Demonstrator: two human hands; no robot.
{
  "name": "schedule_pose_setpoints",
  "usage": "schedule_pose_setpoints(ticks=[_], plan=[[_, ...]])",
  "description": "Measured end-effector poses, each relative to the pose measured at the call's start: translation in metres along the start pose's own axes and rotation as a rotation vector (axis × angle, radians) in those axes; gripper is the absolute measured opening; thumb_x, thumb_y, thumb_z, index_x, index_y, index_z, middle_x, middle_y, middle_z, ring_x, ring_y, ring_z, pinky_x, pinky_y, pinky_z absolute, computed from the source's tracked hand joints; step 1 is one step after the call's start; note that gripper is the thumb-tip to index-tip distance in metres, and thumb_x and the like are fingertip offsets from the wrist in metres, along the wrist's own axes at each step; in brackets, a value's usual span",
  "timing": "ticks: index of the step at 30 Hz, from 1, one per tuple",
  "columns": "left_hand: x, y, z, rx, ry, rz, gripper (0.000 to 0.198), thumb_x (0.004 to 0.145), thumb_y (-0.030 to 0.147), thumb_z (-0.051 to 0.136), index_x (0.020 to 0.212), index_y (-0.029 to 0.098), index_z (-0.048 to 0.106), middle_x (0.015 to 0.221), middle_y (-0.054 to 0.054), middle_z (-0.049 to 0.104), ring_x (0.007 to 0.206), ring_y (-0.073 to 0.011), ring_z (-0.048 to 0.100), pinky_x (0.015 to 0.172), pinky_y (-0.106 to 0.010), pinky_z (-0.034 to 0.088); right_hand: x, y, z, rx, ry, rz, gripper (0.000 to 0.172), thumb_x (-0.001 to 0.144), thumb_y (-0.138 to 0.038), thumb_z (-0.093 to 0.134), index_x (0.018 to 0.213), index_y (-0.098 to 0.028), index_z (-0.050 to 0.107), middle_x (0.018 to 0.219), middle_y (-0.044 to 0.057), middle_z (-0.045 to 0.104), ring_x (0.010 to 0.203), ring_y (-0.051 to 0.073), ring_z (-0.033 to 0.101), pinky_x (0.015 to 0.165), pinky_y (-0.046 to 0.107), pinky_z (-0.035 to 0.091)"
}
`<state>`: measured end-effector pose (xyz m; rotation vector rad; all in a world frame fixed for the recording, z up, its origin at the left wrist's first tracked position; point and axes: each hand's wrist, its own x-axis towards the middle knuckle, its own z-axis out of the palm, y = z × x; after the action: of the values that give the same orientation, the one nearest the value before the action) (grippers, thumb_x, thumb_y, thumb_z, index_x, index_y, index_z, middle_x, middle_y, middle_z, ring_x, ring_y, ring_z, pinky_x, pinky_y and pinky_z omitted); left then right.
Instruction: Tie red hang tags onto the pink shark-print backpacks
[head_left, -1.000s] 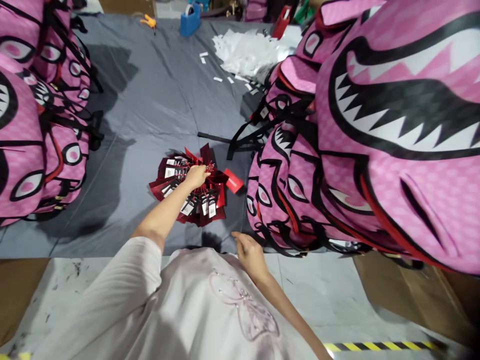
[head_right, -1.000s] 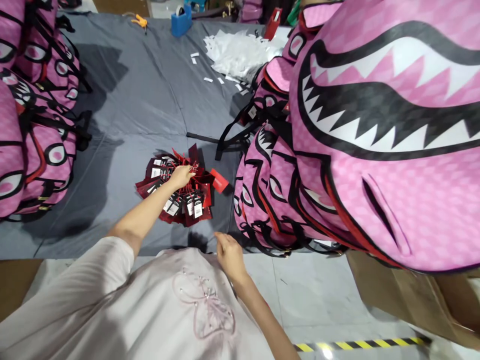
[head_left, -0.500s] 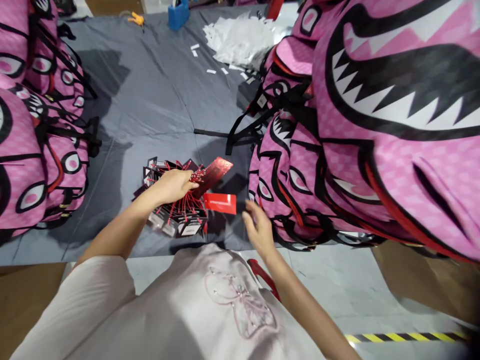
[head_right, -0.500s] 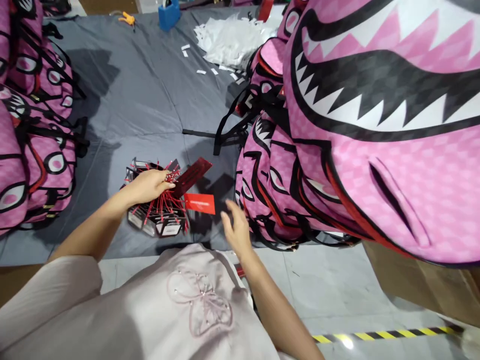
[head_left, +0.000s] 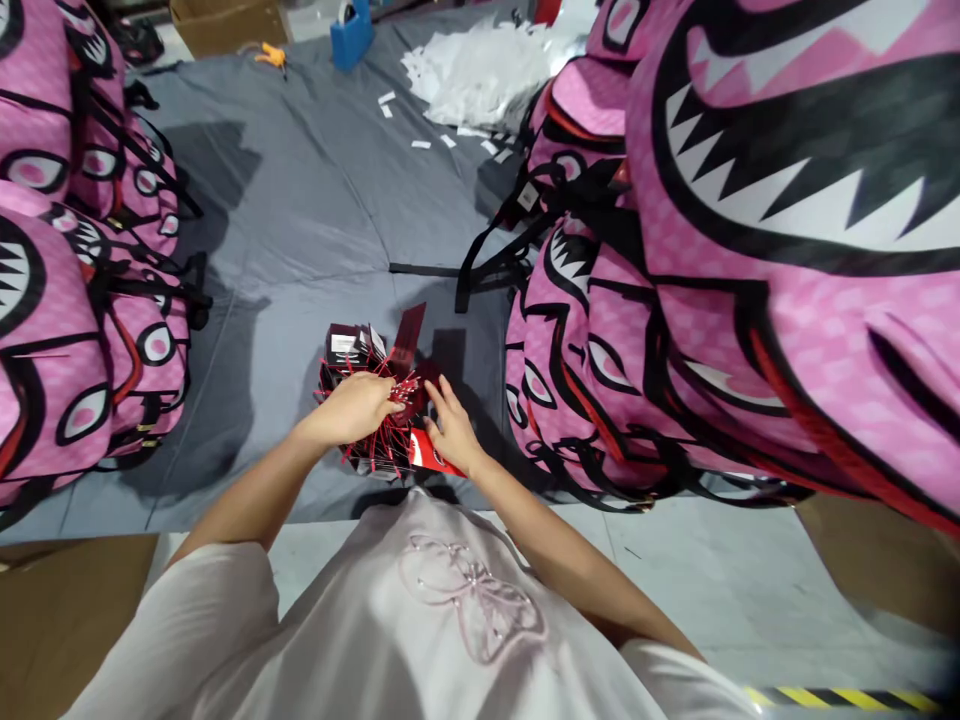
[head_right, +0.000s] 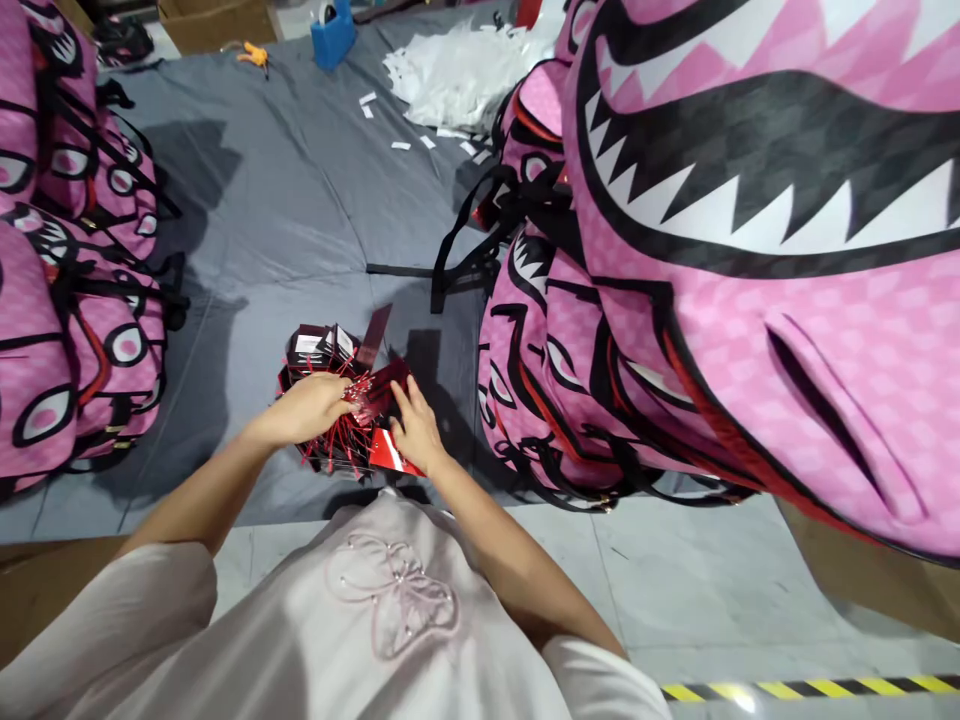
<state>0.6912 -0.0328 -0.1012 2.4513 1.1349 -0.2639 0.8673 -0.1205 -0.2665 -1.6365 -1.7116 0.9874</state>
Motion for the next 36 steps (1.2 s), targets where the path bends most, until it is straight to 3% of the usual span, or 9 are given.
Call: schedule_pose_setpoints(ticks=[4, 9, 15, 18, 21, 25, 29, 33, 36], plan=[[0.023, 0.011, 0.0, 0.038, 0.013, -0.091, 0.027, 0.095, 0.038, 0.046, 0.095, 0.016, 0.062, 0.099, -0.013, 0.07, 0.097, -0.0277, 0.066, 0.086, -0.036, 0.047, 0.013, 0.005, 0.002, 0.098, -0.111, -0.062, 0.067, 0.08, -0.015, 0.053, 0.146, -0.021, 0.04, 0.148, 0.008, 0.044, 0.135, 0.021, 0.044, 0.113, 0.042, 0.036], [0.077, -0.012, 0.034, -0.05, -0.049, -0.107, 0.027, 0.094, 0.036, 0.05, 0.103, 0.015, 0.063, 0.106, -0.014, 0.07, 0.102, -0.027, 0.064, 0.088, -0.034, 0.047, 0.012, 0.031, -0.018, 0.041, 0.236, 0.194, 0.052, 0.085, -0.018, 0.045, 0.136, -0.014, 0.051, 0.135, 0.013, 0.057, 0.124, 0.023, 0.055, 0.109, 0.042, 0.042], [0.12, -0.029, 0.071, -0.142, 0.097, -0.107, 0.029, 0.092, 0.027, 0.054, 0.114, 0.011, 0.061, 0.115, -0.016, 0.065, 0.115, -0.0253, 0.056, 0.102, -0.037, 0.04, -0.003, 0.023, -0.045, -0.106, 0.384, 0.073, 0.039, 0.086, -0.021, 0.043, 0.119, -0.015, 0.064, 0.127, 0.014, 0.062, 0.12, 0.025, 0.056, 0.108, 0.047, 0.041], [0.107, -0.03, 0.062, -0.142, 0.292, -0.086, 0.045, 0.087, 0.026, 0.061, 0.13, 0.016, 0.051, 0.135, -0.012, 0.055, 0.128, -0.0246, 0.045, 0.108, -0.038, 0.033, -0.011, 0.01, -0.037, -0.11, 0.368, 0.046, 0.038, 0.088, -0.021, 0.041, 0.118, -0.015, 0.064, 0.129, 0.014, 0.06, 0.119, 0.025, 0.055, 0.106, 0.047, 0.041], [0.073, -0.026, 0.056, -0.072, 0.405, -0.265, 0.025, 0.092, 0.03, 0.053, 0.113, 0.018, 0.061, 0.118, -0.011, 0.062, 0.115, -0.0256, 0.051, 0.099, -0.04, 0.037, -0.014, 0.001, -0.028, -0.122, 0.339, 0.061, 0.035, 0.089, -0.023, 0.041, 0.112, -0.015, 0.066, 0.116, 0.014, 0.066, 0.107, 0.027, 0.06, 0.097, 0.046, 0.045], [0.039, -0.006, 0.076, 0.04, 0.295, -0.373, 0.032, 0.093, 0.044, 0.049, 0.089, 0.017, 0.065, 0.1, -0.013, 0.065, 0.101, -0.029, 0.054, 0.09, -0.044, 0.036, -0.007, -0.011, -0.017, -0.097, 0.268, 0.056, 0.029, 0.09, -0.023, 0.042, 0.099, -0.017, 0.069, 0.097, 0.011, 0.07, 0.091, 0.025, 0.062, 0.088, 0.04, 0.048], [0.038, 0.007, 0.098, 0.053, 0.321, -0.485, 0.037, 0.088, 0.049, 0.055, 0.101, 0.016, 0.062, 0.107, -0.017, 0.065, 0.106, -0.0309, 0.054, 0.09, -0.043, 0.033, -0.002, -0.02, -0.008, -0.039, 0.183, 0.026, 0.027, 0.088, -0.02, 0.043, 0.096, -0.02, 0.069, 0.093, 0.008, 0.069, 0.085, 0.021, 0.064, 0.084, 0.034, 0.049], [0.045, 0.003, 0.093, -0.04, 0.278, -0.545, 0.025, 0.093, 0.036, 0.048, 0.105, 0.017, 0.06, 0.093, -0.012, 0.072, 0.095, -0.0262, 0.063, 0.086, -0.04, 0.033, 0.001, -0.026, -0.005, -0.031, 0.148, 0.06, 0.028, 0.088, -0.02, 0.043, 0.1, -0.021, 0.068, 0.093, 0.006, 0.07, 0.084, 0.021, 0.064, 0.083, 0.033, 0.05], [0.043, 0.004, 0.078, 0.049, 0.192, -0.465, 0.024, 0.092, 0.026, 0.043, 0.093, 0.016, 0.065, 0.09, -0.015, 0.073, 0.093, -0.0286, 0.065, 0.082, -0.041, 0.032, 0.015, -0.037, -0.003, -0.048, 0.102, 0.013, 0.044, 0.088, -0.014, 0.041, 0.129, -0.022, 0.056, 0.111, 0.006, 0.067, 0.097, 0.02, 0.063, 0.089, 0.031, 0.048]])
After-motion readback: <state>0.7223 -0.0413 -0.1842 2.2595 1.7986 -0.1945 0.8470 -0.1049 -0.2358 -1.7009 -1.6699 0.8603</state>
